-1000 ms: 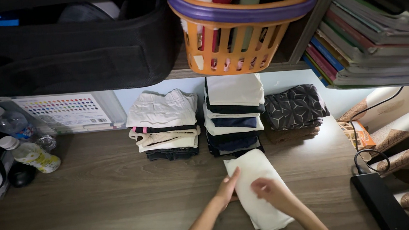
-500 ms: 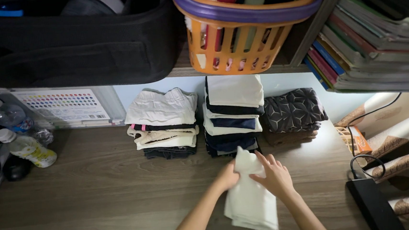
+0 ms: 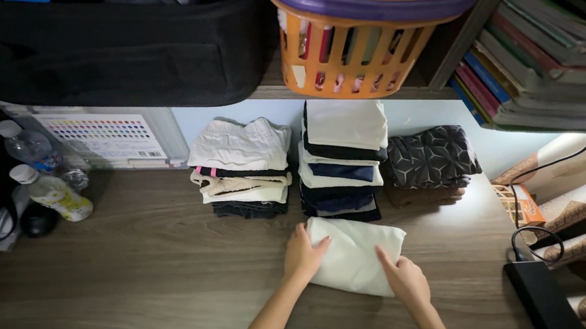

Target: Folding various items of laundry and organizing them into neat stacks on a desk

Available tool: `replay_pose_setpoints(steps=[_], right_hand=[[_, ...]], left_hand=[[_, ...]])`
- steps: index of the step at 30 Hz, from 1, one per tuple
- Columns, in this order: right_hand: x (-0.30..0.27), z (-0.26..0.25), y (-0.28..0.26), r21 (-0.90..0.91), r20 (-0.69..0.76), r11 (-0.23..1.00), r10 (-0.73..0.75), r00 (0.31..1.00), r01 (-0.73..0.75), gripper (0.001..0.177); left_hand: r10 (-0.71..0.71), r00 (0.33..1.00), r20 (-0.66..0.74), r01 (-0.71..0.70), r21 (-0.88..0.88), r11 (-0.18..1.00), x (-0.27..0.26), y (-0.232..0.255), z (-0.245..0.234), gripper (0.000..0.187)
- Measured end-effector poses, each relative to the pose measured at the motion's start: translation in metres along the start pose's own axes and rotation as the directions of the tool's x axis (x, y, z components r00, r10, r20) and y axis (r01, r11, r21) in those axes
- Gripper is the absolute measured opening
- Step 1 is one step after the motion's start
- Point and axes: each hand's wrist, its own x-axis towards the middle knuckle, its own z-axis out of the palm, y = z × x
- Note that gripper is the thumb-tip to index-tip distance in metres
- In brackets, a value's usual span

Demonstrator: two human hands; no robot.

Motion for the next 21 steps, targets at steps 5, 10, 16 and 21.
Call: replay_pose_setpoints(steps=[5,10,16,21], right_hand=[[0.035,0.037,0.016,0.353,-0.228,0.926,-0.056,0.972,0.136,0.056],[0.057,0.058,0.023,0.494,-0.349,0.831,-0.077,0.934,0.253,0.036],[0.082,0.066,0.032,0.336,-0.473,0.858,-0.204,0.857,0.389,0.040],[0.077,0.039,0.016,0.389,-0.470,0.820,-0.216,0.856,0.421,0.050]], left_hand=[[-0.050,0.998,0.023,0.051,-0.052,0.997,0.002,0.003,0.003,0.054],[-0.011,0.996,-0.088,-0.011,-0.244,0.970,0.008,-0.024,0.019,0.036],[-0.073,0.993,-0.091,0.034,-0.369,0.929,-0.004,-0.018,0.007,0.036],[-0.169,0.986,0.011,0.160,-0.383,0.910,-0.019,0.016,-0.016,0.046]])
